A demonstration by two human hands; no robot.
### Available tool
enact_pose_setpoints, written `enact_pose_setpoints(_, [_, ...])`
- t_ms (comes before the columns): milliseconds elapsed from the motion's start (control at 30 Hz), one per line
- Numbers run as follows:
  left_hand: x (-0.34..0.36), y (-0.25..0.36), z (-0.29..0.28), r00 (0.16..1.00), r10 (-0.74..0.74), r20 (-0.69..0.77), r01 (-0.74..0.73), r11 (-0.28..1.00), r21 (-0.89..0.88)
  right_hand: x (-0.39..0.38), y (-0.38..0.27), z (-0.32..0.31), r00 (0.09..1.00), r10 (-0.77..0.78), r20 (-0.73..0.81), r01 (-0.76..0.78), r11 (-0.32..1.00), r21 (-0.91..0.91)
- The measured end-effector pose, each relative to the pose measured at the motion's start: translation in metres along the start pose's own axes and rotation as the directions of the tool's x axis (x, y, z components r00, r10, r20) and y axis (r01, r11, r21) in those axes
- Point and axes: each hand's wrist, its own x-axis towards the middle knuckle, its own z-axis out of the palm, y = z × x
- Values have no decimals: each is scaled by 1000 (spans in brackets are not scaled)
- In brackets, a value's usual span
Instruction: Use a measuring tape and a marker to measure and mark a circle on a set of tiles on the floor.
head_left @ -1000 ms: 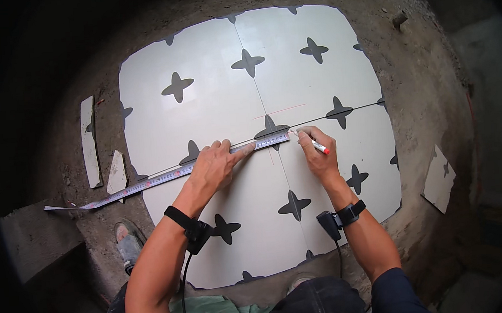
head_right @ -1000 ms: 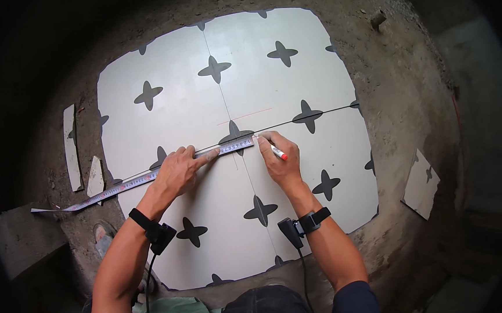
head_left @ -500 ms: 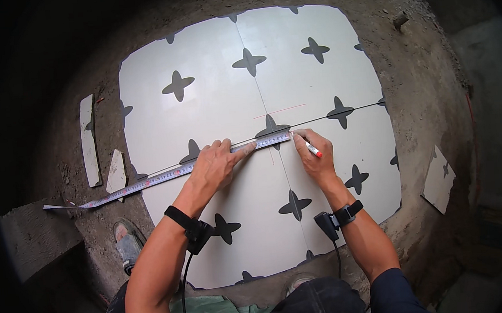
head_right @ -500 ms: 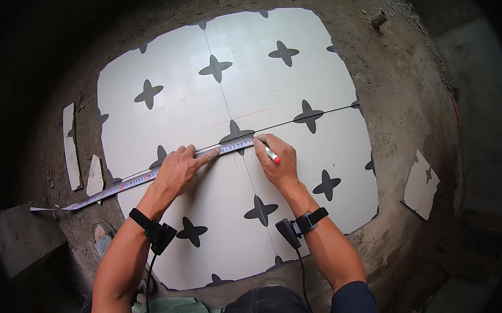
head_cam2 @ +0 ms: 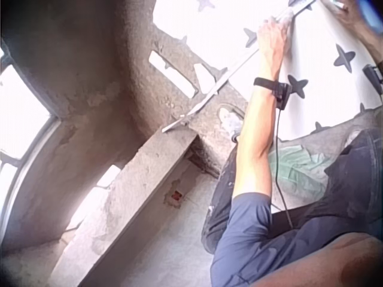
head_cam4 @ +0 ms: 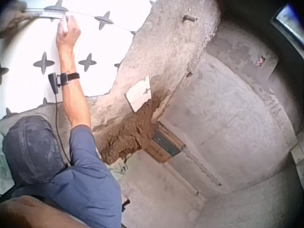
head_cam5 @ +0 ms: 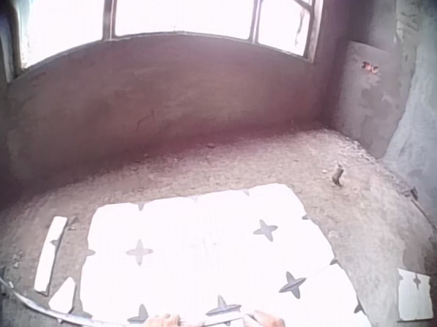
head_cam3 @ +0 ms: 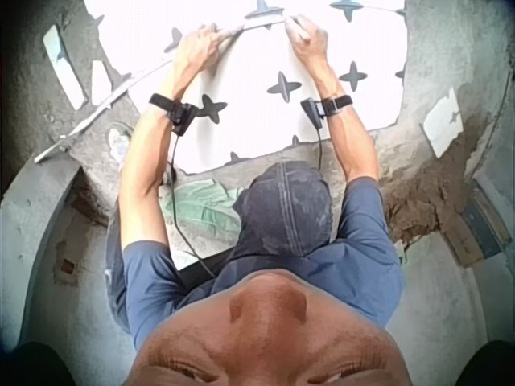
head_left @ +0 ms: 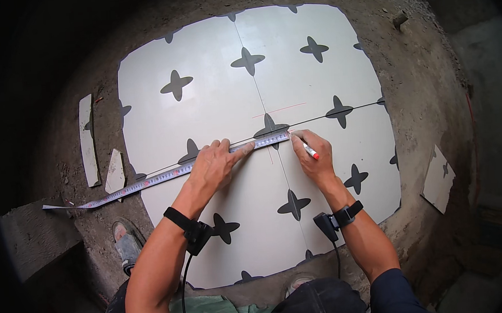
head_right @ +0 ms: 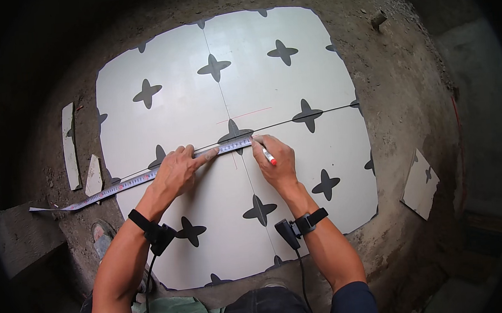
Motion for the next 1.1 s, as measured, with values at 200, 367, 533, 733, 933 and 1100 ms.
enact_pose_setpoints(200, [-3,1,1,999,15,-37,-14,1000,17,-3,-3,-2,1000,-4,12,5,1000,-17])
enact_pose_setpoints(367, [-7,3,3,998,29,-51,-30,999,-29,-7,-4,-3,1000,-10,15,10,1000,-29])
enact_pose_setpoints(533, [-9,6,-1,999,23,-32,-25,999,-34,-10,-3,-4,1000,-5,24,6,999,-34])
enact_pose_setpoints(733, [-11,5,2,1000,11,-11,-11,999,-40,-17,0,-5,1000,-10,7,10,999,-40])
enact_pose_setpoints(933, [-21,32,-10,997,0,-78,-10,991,-131,-31,11,-11,996,-55,-76,48,995,-86])
enact_pose_setpoints(1100, [-34,43,5,978,-29,-207,-6,985,-170,-31,14,-14,990,-71,-124,59,993,-100])
